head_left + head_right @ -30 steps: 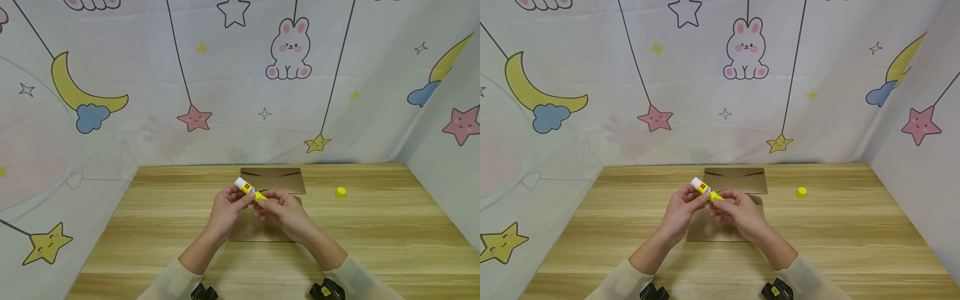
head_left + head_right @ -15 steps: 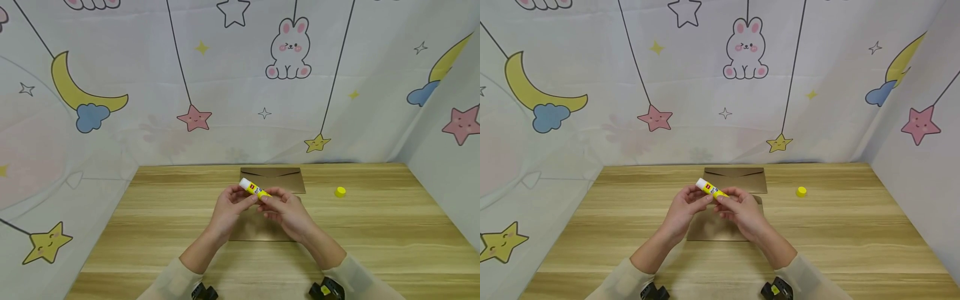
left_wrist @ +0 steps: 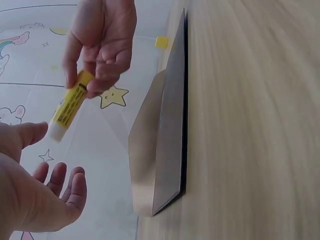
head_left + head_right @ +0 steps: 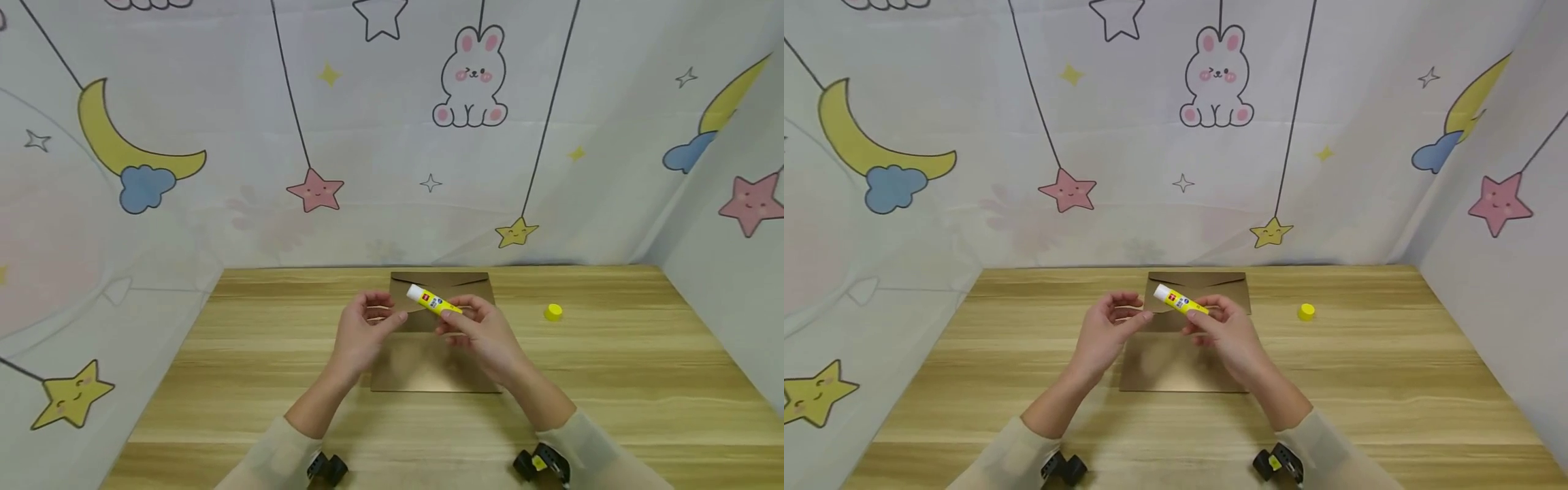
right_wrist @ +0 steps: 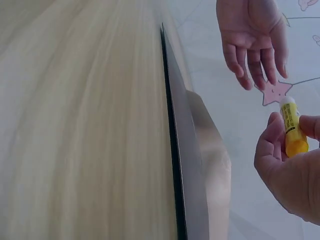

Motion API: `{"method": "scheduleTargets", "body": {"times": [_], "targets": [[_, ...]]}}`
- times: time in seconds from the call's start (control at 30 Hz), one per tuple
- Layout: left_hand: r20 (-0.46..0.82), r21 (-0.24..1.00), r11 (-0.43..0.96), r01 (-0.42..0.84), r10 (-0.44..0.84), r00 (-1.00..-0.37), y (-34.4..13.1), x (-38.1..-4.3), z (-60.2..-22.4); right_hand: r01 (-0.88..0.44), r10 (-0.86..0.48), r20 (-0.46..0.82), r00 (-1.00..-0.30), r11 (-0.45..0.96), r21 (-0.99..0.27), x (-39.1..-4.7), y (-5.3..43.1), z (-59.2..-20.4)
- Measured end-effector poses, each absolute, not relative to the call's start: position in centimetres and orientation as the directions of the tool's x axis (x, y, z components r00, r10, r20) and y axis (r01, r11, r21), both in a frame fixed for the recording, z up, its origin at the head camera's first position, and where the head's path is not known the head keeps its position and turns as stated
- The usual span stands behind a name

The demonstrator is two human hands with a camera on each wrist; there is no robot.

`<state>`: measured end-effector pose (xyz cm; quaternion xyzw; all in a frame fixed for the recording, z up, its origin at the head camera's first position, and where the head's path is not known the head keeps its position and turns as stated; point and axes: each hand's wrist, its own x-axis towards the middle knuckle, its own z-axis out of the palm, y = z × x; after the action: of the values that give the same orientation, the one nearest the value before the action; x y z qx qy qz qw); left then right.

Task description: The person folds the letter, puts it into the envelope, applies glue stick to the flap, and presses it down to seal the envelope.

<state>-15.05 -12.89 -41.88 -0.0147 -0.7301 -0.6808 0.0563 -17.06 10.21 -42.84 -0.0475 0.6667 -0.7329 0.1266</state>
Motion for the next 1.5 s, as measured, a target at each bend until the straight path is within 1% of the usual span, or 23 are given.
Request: {"method": "scheduleTargets", "body": {"times": [0.13,0.27,0.4,0.53,0.6,0.67,0.77,0.9,1.03,1.23,1.37,1.5], "targets": [[0.173,0.966,0.196,0.166,-0.019,-0.985,-13.4,-15.2,-41.6,0.069,-0.235,-0.066,-0.97,-0.003,-0.998,-17.1,11.3,-42.6],[0.253,0.886,0.385,0.258,0.066,-0.965,-14.1,-15.3,-41.8,0.026,-0.212,-0.042,-0.976,0.08,-0.996,-16.9,12.5,-42.3],[0.315,0.715,0.589,0.376,0.21,-0.926,-15.0,-15.5,-42.1,-0.013,-0.195,-0.015,-0.981,0.141,-0.99,-16.8,13.6,-42.3],[0.292,0.524,0.711,0.469,0.367,-0.883,-15.9,-15.6,-42.6,-0.047,-0.201,0.008,-0.979,0.19,-0.981,-16.6,14.3,-42.3],[0.253,0.461,0.732,0.502,0.434,-0.865,-16.3,-15.6,-42.9,-0.07,-0.205,0.024,-0.978,0.217,-0.974,-16.5,14.5,-42.3],[0.199,0.423,0.739,0.525,0.489,-0.849,-16.6,-15.5,-43.1,-0.092,-0.208,0.042,-0.977,0.239,-0.967,-16.3,14.7,-42.1],[0.119,0.401,0.735,0.547,0.55,-0.827,-16.7,-15.4,-43.5,-0.128,-0.218,0.069,-0.973,0.27,-0.954,-16.2,14.9,-42.0],[0.06,0.387,0.725,0.57,0.597,-0.8,-16.7,-15.3,-43.8,-0.181,-0.246,0.104,-0.964,0.319,-0.93,-15.9,15.0,-41.9],[0.014,0.364,0.729,0.579,0.617,-0.787,-16.6,-15.3,-43.8,-0.241,-0.275,0.14,-0.951,0.379,-0.894,-15.7,15.0,-41.9],[-0.096,0.346,0.759,0.551,0.613,-0.784,-16.5,-15.2,-43.8,-0.311,-0.297,0.182,-0.937,0.481,-0.82,-15.6,14.9,-41.9],[-0.144,0.342,0.772,0.536,0.606,-0.782,-16.5,-15.3,-43.7,-0.359,-0.323,0.211,-0.923,0.517,-0.777,-15.7,14.7,-41.6],[-0.177,0.335,0.779,0.53,0.604,-0.777,-16.4,-15.4,-43.8,-0.39,-0.359,0.215,-0.908,0.54,-0.746,-16.0,14.4,-41.3]]}}
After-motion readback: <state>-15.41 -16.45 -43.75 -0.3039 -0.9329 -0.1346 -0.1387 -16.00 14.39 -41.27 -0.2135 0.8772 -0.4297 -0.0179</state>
